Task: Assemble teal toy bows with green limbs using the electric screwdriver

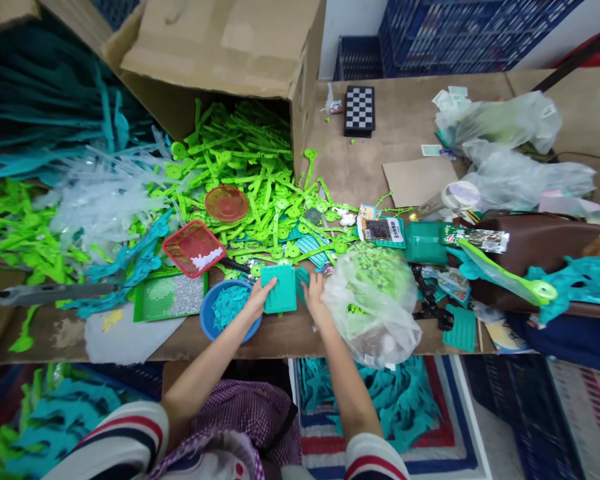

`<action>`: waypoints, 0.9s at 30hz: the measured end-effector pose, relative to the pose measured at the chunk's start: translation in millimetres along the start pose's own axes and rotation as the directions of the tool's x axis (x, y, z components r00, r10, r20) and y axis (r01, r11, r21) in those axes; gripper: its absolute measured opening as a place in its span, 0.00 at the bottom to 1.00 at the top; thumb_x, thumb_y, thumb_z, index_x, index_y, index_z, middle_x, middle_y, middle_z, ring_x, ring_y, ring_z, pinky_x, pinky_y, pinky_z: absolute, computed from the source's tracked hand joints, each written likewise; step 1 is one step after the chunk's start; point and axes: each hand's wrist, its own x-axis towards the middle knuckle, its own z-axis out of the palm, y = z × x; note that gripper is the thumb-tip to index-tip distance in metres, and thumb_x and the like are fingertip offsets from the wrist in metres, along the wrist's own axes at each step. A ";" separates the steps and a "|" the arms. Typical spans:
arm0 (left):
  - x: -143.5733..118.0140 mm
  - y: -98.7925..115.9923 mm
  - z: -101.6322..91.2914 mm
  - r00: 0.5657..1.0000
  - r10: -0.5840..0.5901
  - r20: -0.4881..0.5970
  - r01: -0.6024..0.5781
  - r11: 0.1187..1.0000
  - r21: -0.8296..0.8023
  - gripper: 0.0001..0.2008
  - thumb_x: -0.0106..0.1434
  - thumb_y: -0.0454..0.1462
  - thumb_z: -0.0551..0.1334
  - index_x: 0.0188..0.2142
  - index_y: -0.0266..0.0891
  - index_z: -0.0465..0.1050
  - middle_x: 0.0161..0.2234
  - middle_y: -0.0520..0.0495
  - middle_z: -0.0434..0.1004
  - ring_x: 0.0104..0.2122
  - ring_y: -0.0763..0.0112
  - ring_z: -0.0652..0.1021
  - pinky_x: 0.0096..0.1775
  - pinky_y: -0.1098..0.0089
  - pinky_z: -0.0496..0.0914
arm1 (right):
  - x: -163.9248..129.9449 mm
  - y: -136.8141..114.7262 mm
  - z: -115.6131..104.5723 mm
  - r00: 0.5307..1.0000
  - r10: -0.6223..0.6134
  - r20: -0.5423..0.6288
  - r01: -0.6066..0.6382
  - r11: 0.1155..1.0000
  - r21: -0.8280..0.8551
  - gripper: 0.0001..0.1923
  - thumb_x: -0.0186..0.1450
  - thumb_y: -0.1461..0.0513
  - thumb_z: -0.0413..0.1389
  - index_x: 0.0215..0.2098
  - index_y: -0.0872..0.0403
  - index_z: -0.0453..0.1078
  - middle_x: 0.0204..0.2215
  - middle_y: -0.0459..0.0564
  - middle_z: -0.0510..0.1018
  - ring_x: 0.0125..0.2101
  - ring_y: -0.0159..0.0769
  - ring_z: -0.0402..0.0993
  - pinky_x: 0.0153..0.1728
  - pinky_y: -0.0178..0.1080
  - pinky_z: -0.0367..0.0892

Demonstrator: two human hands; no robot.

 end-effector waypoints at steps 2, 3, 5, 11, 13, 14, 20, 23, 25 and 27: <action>-6.7 7.0 -7.3 0.987 0.132 -0.091 -0.130 0.991 0.031 0.30 0.48 0.48 0.76 0.47 0.42 0.73 0.48 0.43 0.81 0.51 0.57 0.79 0.55 0.58 0.72 | 0.1 0.4 -7.9 0.994 0.084 -0.070 -0.080 0.995 0.053 0.28 0.71 0.53 0.39 0.55 0.63 0.68 0.48 0.69 0.75 0.52 0.52 0.71 0.52 0.55 0.67; -8.7 9.3 -9.0 0.975 0.179 -0.128 -0.174 0.983 0.051 0.30 0.48 0.49 0.76 0.47 0.42 0.72 0.48 0.43 0.81 0.51 0.57 0.79 0.54 0.58 0.72 | -1.1 -1.9 -10.0 0.988 0.126 -0.094 -0.118 0.989 0.087 0.30 0.72 0.53 0.36 0.57 0.64 0.66 0.49 0.68 0.75 0.51 0.50 0.72 0.51 0.53 0.68; -9.8 11.5 -5.9 0.967 0.203 -0.155 -0.195 0.978 0.071 0.28 0.51 0.49 0.75 0.46 0.41 0.71 0.48 0.42 0.81 0.50 0.58 0.79 0.54 0.59 0.72 | -3.8 -12.1 -8.9 0.983 0.157 -0.091 -0.143 0.979 0.143 0.31 0.73 0.52 0.33 0.58 0.63 0.66 0.47 0.65 0.77 0.46 0.47 0.74 0.48 0.50 0.70; -2.1 10.2 22.7 0.982 0.167 -0.093 -0.163 0.985 0.053 0.27 0.45 0.41 0.78 0.44 0.40 0.73 0.47 0.41 0.81 0.50 0.55 0.80 0.56 0.56 0.71 | -0.1 -43.0 -3.4 0.998 0.037 0.052 -0.045 0.986 0.159 0.24 0.72 0.52 0.43 0.48 0.55 0.76 0.40 0.56 0.81 0.42 0.43 0.76 0.47 0.44 0.70; 0.3 12.0 20.0 0.979 0.163 -0.126 -0.160 0.986 0.034 0.27 0.45 0.39 0.78 0.44 0.40 0.73 0.47 0.41 0.81 0.51 0.55 0.80 0.57 0.55 0.71 | 8.3 -38.9 -12.6 0.998 0.039 0.047 -0.043 0.995 0.085 0.23 0.72 0.55 0.43 0.50 0.57 0.75 0.44 0.59 0.79 0.47 0.46 0.74 0.52 0.48 0.67; 1.1 12.9 16.2 0.979 0.146 -0.140 -0.144 0.989 0.023 0.26 0.45 0.38 0.77 0.43 0.40 0.74 0.47 0.41 0.81 0.50 0.55 0.80 0.56 0.54 0.71 | 13.8 -35.3 -17.5 0.998 0.047 0.038 -0.049 0.998 0.037 0.22 0.72 0.58 0.43 0.52 0.59 0.74 0.47 0.62 0.78 0.50 0.48 0.72 0.54 0.50 0.65; -6.3 8.4 -0.9 0.995 0.011 -0.097 -0.009 1.000 0.012 0.24 0.45 0.39 0.77 0.42 0.40 0.76 0.45 0.40 0.83 0.47 0.53 0.82 0.53 0.51 0.74 | 51.1 -24.7 -26.4 0.998 0.062 0.029 -0.054 0.973 -0.222 0.27 0.66 0.66 0.50 0.63 0.61 0.62 0.64 0.69 0.64 0.61 0.56 0.60 0.58 0.54 0.55; -17.8 1.6 0.7 0.998 -0.020 -0.062 0.020 1.000 0.008 0.26 0.44 0.39 0.78 0.43 0.41 0.76 0.46 0.40 0.83 0.48 0.52 0.82 0.54 0.51 0.74 | 66.2 -26.8 -35.5 0.997 0.045 0.058 -0.026 0.955 -0.295 0.22 0.67 0.67 0.49 0.59 0.61 0.66 0.57 0.69 0.71 0.56 0.55 0.64 0.54 0.51 0.57; -23.8 -2.2 1.6 0.998 -0.012 -0.061 0.011 1.000 -0.004 0.28 0.44 0.40 0.79 0.44 0.41 0.76 0.48 0.40 0.82 0.49 0.52 0.81 0.55 0.52 0.73 | 70.8 -30.1 -49.9 0.996 0.015 0.092 0.016 0.946 -0.323 0.17 0.67 0.66 0.50 0.52 0.60 0.70 0.50 0.66 0.76 0.51 0.53 0.67 0.51 0.49 0.58; -26.7 -4.5 2.3 0.997 0.010 -0.082 -0.012 1.000 -0.017 0.30 0.44 0.42 0.79 0.46 0.41 0.74 0.49 0.40 0.82 0.51 0.53 0.80 0.56 0.52 0.72 | 66.6 -37.8 -65.8 0.993 -0.020 0.114 0.058 0.939 -0.339 0.13 0.68 0.64 0.50 0.47 0.58 0.72 0.44 0.63 0.77 0.48 0.52 0.68 0.50 0.47 0.58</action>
